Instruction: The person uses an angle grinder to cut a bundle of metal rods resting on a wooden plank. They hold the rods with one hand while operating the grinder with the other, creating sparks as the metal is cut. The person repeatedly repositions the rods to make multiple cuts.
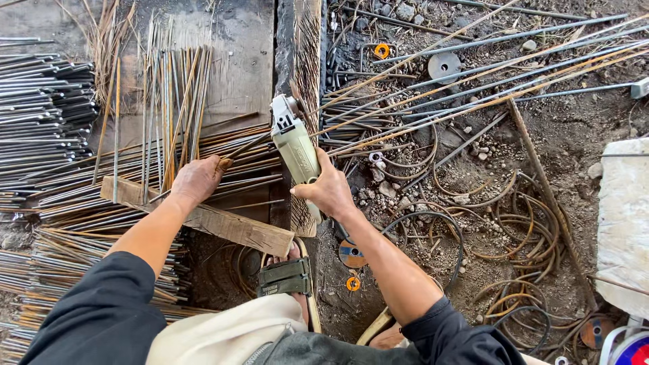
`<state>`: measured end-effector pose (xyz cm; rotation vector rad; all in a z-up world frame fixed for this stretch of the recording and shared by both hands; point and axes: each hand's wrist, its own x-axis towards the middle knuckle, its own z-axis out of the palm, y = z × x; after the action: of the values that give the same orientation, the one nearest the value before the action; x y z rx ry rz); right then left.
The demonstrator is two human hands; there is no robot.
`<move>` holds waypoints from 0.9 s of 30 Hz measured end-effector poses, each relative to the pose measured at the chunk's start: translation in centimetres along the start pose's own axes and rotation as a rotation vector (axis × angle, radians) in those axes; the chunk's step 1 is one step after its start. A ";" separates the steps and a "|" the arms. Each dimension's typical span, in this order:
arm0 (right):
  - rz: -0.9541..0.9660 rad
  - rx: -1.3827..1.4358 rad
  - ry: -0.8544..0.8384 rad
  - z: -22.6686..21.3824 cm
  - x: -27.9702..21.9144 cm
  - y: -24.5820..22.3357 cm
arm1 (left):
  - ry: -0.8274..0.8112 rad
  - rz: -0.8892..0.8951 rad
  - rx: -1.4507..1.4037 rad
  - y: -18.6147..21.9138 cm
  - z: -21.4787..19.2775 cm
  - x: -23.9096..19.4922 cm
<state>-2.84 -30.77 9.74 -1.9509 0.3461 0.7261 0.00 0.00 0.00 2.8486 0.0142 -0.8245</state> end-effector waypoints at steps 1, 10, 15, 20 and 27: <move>0.001 -0.001 0.001 -0.1 -0.1 -0.2 | 0.000 0.001 -0.001 0.0 0.0 0.1; 0.007 -0.012 0.004 -0.1 0.4 0.0 | -0.030 -0.040 0.003 -0.6 0.6 0.7; 0.006 0.028 0.002 0.4 -0.3 -0.8 | -0.056 -0.031 -0.023 -0.2 -0.5 0.2; 0.012 0.029 0.007 0.7 -0.9 -0.5 | -0.058 -0.026 -0.046 -0.1 -0.8 0.1; 0.005 0.053 0.009 0.6 -1.0 -1.6 | -0.048 -0.013 -0.092 -0.8 0.6 0.9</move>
<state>-3.02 -29.51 11.33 -1.9046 0.3719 0.7052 0.43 0.63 -1.15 2.7454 0.0620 -0.8711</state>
